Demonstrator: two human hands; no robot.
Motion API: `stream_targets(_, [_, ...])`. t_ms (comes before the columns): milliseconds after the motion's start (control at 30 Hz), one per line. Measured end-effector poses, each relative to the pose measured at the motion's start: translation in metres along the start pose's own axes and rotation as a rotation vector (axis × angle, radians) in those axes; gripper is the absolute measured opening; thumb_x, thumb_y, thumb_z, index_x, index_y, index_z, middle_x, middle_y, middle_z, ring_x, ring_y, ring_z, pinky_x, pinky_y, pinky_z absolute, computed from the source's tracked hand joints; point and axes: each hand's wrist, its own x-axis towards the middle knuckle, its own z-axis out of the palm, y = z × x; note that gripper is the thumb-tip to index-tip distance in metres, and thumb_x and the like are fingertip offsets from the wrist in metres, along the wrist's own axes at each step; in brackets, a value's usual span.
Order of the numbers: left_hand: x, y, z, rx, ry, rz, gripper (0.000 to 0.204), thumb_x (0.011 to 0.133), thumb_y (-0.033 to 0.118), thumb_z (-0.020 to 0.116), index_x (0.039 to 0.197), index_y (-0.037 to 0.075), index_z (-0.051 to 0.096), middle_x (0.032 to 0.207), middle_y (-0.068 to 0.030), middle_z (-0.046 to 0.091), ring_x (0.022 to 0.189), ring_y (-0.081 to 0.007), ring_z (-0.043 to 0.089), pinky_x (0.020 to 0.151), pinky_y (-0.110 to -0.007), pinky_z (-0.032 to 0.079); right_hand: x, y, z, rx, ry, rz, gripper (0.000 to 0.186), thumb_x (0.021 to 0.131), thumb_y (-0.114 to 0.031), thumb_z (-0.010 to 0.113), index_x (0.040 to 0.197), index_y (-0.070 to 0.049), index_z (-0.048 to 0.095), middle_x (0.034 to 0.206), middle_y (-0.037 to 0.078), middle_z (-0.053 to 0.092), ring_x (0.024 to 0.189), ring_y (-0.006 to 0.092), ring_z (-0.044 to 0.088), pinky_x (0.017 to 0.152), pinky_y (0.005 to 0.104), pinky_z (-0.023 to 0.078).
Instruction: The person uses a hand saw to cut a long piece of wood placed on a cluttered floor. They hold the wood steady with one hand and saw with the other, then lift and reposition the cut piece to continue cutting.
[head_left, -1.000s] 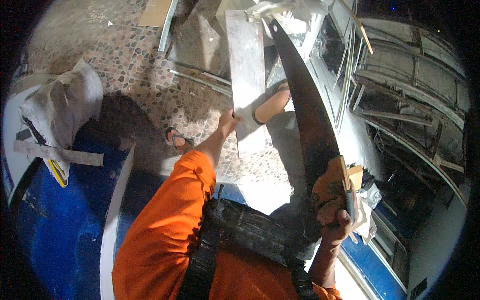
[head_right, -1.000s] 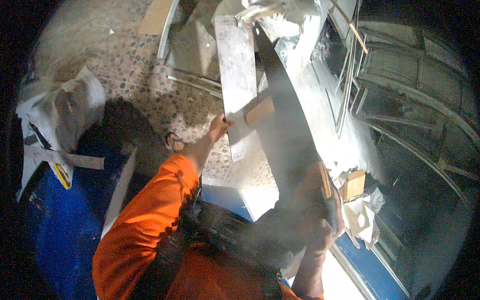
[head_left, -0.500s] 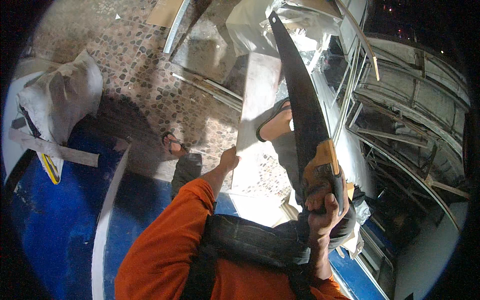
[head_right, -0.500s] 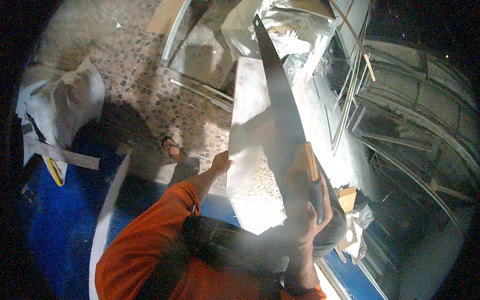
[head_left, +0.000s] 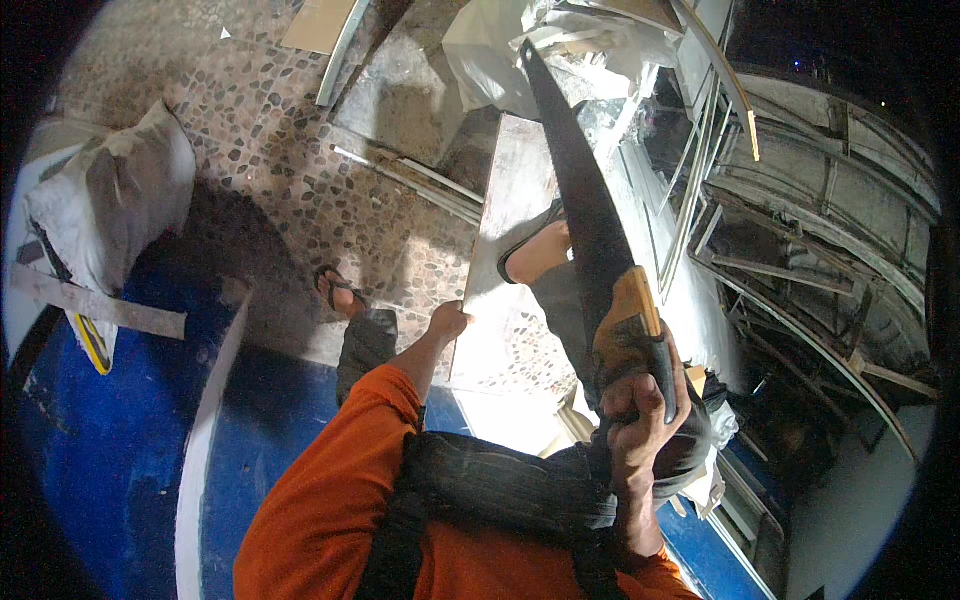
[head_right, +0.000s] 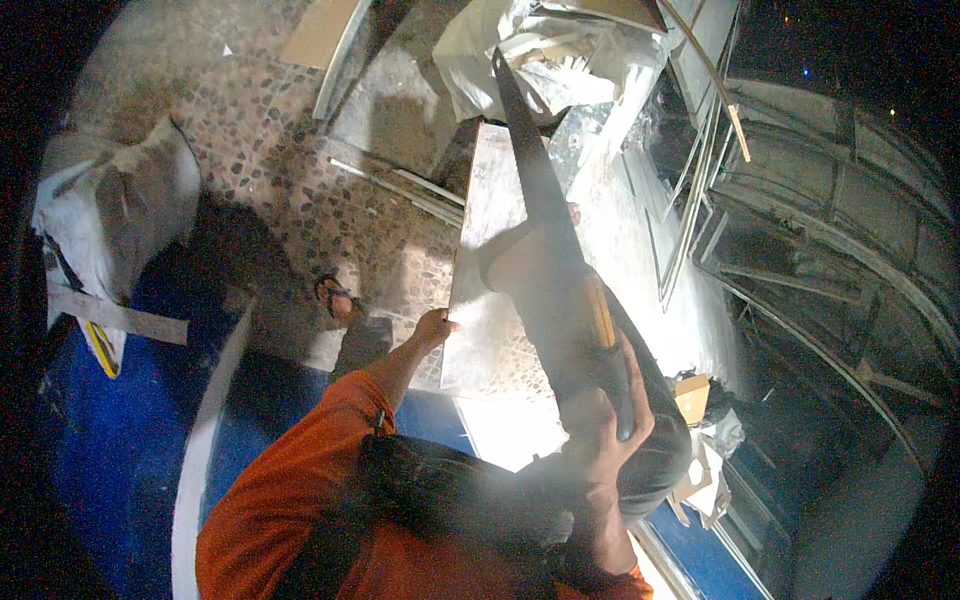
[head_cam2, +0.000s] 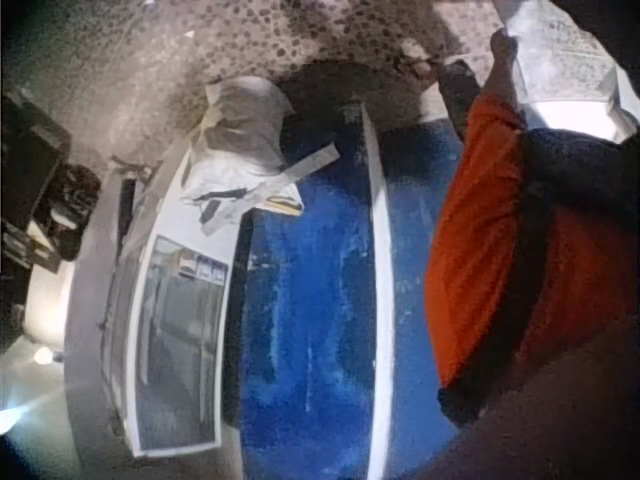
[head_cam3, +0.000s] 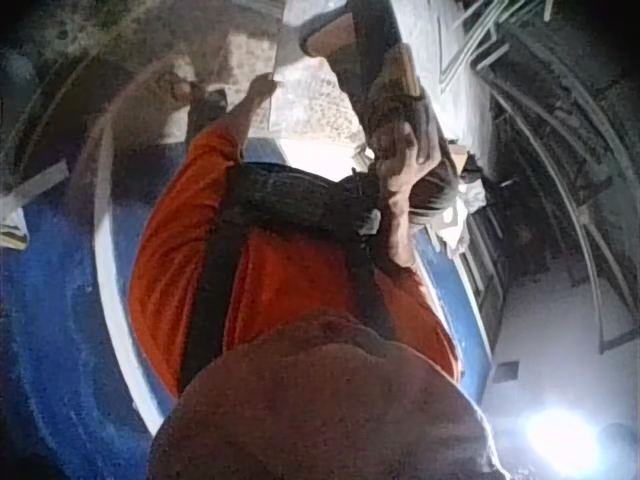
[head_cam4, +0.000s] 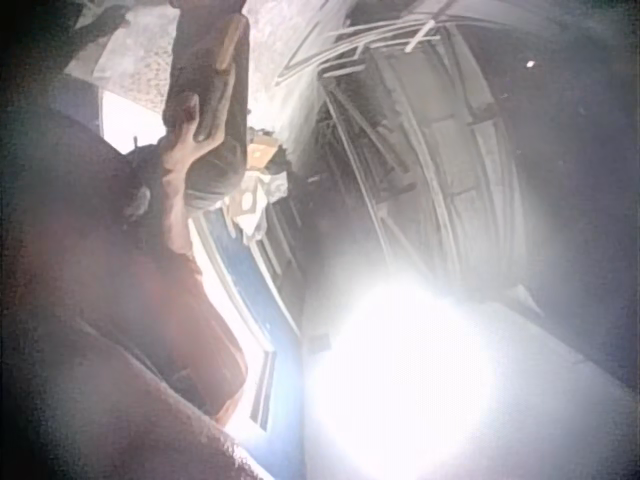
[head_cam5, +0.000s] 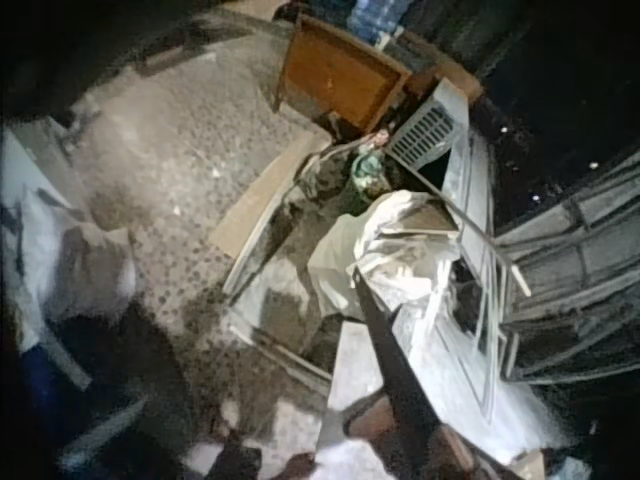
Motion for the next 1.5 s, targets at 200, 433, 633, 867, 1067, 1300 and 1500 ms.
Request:
stream_targets(200, [0.016, 0.051, -0.031, -0.177, 0.040, 0.058, 0.055, 0.087, 0.028, 0.082, 0.132, 0.001, 0.066, 0.120, -0.0157, 0.076, 0.108, -0.0297, 0.072, 0.095, -0.040, 0.054, -0.014, 0.000, 0.015, -0.048, 0.015, 0.106, 0.067, 0.094, -0.030, 0.065, 0.147, 0.009, 0.053, 0.104, 0.013, 0.070, 0.085, 0.0154, 0.063, 0.077, 0.0304, 0.050])
stream_targets(433, [0.021, 0.056, -0.037, -0.482, -0.075, 0.051, 0.029, 0.095, 0.011, 0.073, 0.123, 0.003, 0.074, 0.102, -0.0046, 0.077, 0.084, -0.0144, 0.067, 0.074, -0.032, 0.054, -0.034, -0.002, 0.027, -0.001, 0.065, 0.173, 0.061, 0.093, -0.013, 0.065, 0.150, 0.004, 0.054, 0.080, 0.001, 0.065, 0.059, 0.0049, 0.054, 0.052, 0.0224, 0.044])
stream_targets(633, [0.020, 0.045, -0.012, -0.442, -0.093, -0.009, 0.028, 0.099, 0.016, 0.067, 0.125, 0.004, 0.074, 0.102, -0.0076, 0.077, 0.091, -0.0191, 0.071, 0.075, -0.036, 0.056, -0.043, -0.008, 0.031, 0.035, -0.001, 0.092, 0.070, 0.099, -0.037, 0.069, 0.150, 0.007, 0.051, 0.077, -0.001, 0.060, 0.058, 0.0051, 0.051, 0.052, 0.0230, 0.042])
stream_targets(867, [0.025, 0.040, -0.008, -0.108, 0.022, 0.137, 0.030, 0.098, 0.024, 0.069, 0.121, 0.006, 0.074, 0.103, -0.0112, 0.078, 0.093, -0.0226, 0.072, 0.086, -0.039, 0.054, -0.028, -0.011, 0.041, -0.042, 0.014, 0.128, 0.069, 0.099, -0.035, 0.070, 0.150, 0.007, 0.050, 0.080, 0.000, 0.063, 0.059, 0.0046, 0.051, 0.051, 0.0227, 0.040])
stream_targets(1067, [0.035, 0.042, -0.032, -0.327, -0.198, 0.007, 0.045, 0.093, 0.020, 0.069, 0.138, 0.015, 0.068, 0.105, -0.0121, 0.079, 0.087, -0.0224, 0.074, 0.075, -0.038, 0.056, -0.008, -0.001, 0.044, -0.080, -0.066, 0.095, 0.061, 0.100, -0.024, 0.069, 0.150, 0.006, 0.051, 0.087, 0.003, 0.066, 0.059, 0.0040, 0.049, 0.051, 0.0230, 0.040])
stream_targets(1300, [0.078, 0.172, -0.163, -0.368, 0.488, 0.340, 0.061, 0.107, 0.043, 0.052, 0.152, 0.002, 0.048, 0.147, -0.0247, 0.058, 0.139, -0.0400, 0.053, 0.113, -0.046, 0.043, 0.001, 0.025, 0.034, -0.103, -0.162, 0.069, 0.068, 0.100, -0.032, 0.072, 0.151, 0.006, 0.049, 0.120, 0.017, 0.070, 0.100, 0.0200, 0.066, 0.089, 0.0346, 0.053])
stream_targets(1500, [0.098, 0.272, -0.216, 0.051, 0.636, 0.241, 0.071, 0.106, 0.056, 0.046, 0.150, 0.001, 0.051, 0.139, -0.0272, 0.063, 0.130, -0.0469, 0.057, 0.111, -0.054, 0.044, 0.013, -0.007, 0.022, -0.261, -0.335, 0.191, 0.062, 0.098, -0.020, 0.065, 0.153, 0.001, 0.048, 0.139, 0.025, 0.065, 0.128, 0.0294, 0.063, 0.110, 0.0412, 0.047])
